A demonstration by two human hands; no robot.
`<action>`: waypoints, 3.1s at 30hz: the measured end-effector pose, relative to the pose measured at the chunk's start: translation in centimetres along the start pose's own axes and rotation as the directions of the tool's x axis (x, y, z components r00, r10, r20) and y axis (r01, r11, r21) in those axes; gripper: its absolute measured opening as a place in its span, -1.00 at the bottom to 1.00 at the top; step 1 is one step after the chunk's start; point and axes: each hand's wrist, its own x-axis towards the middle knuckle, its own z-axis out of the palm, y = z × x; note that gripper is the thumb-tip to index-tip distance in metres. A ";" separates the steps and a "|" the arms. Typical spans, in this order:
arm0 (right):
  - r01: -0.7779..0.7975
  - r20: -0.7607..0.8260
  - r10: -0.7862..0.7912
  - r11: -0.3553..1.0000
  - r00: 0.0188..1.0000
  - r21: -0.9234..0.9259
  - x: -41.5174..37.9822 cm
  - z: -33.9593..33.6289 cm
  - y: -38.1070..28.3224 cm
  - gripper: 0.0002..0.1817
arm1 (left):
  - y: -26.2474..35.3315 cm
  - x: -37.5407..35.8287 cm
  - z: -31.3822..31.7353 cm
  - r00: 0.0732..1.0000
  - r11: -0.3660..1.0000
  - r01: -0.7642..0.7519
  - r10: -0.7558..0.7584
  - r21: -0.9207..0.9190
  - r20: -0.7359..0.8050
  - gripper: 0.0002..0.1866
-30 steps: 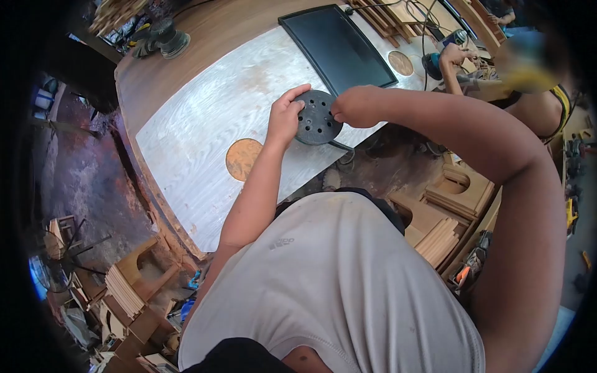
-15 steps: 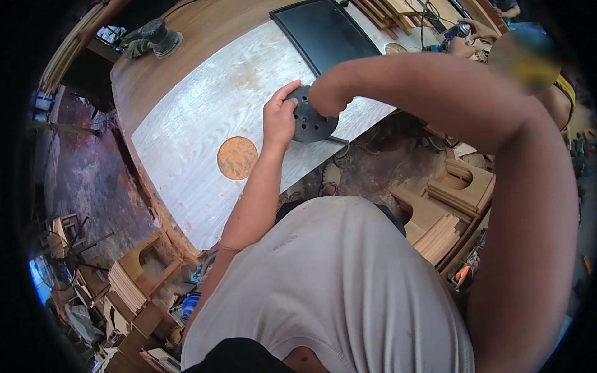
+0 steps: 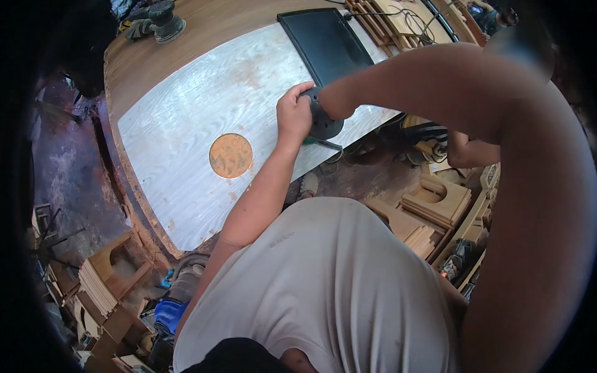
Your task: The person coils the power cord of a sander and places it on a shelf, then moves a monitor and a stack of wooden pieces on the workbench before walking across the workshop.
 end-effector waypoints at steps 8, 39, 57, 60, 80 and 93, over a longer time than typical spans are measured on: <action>-0.209 -0.061 0.208 0.978 0.976 -0.017 -3.3 -0.8 -2.9 -0.80 | -0.1 1.1 -0.7 0.995 0.999 0.040 -0.038 -0.016 0.091 -0.65; -0.335 0.620 0.518 -0.542 0.590 0.771 -6.0 48.9 -32.7 -0.68 | 0.1 -0.3 -6.8 0.848 0.994 0.100 -0.111 0.049 0.519 -0.44; -0.370 0.476 0.546 -0.300 0.690 0.879 -3.1 50.3 -31.9 -0.70 | 1.3 -0.7 -6.7 0.886 0.992 0.114 -0.122 0.044 0.448 -0.52; -0.321 0.357 0.612 -0.173 0.706 0.931 0.2 55.0 -33.4 -0.67 | 0.8 -0.9 -6.6 0.893 0.994 0.104 -0.082 -0.027 0.442 -0.51; -0.176 0.345 0.726 -0.302 0.595 0.937 -1.3 45.4 -27.8 -0.71 | 1.2 -0.9 -6.7 0.911 0.997 0.072 -0.064 -0.006 0.407 -0.51; -0.232 0.469 0.581 -0.437 0.664 0.869 -0.6 47.7 -30.2 -0.75 | -0.1 -0.3 -6.5 0.907 0.996 0.091 -0.080 -0.006 0.413 -0.50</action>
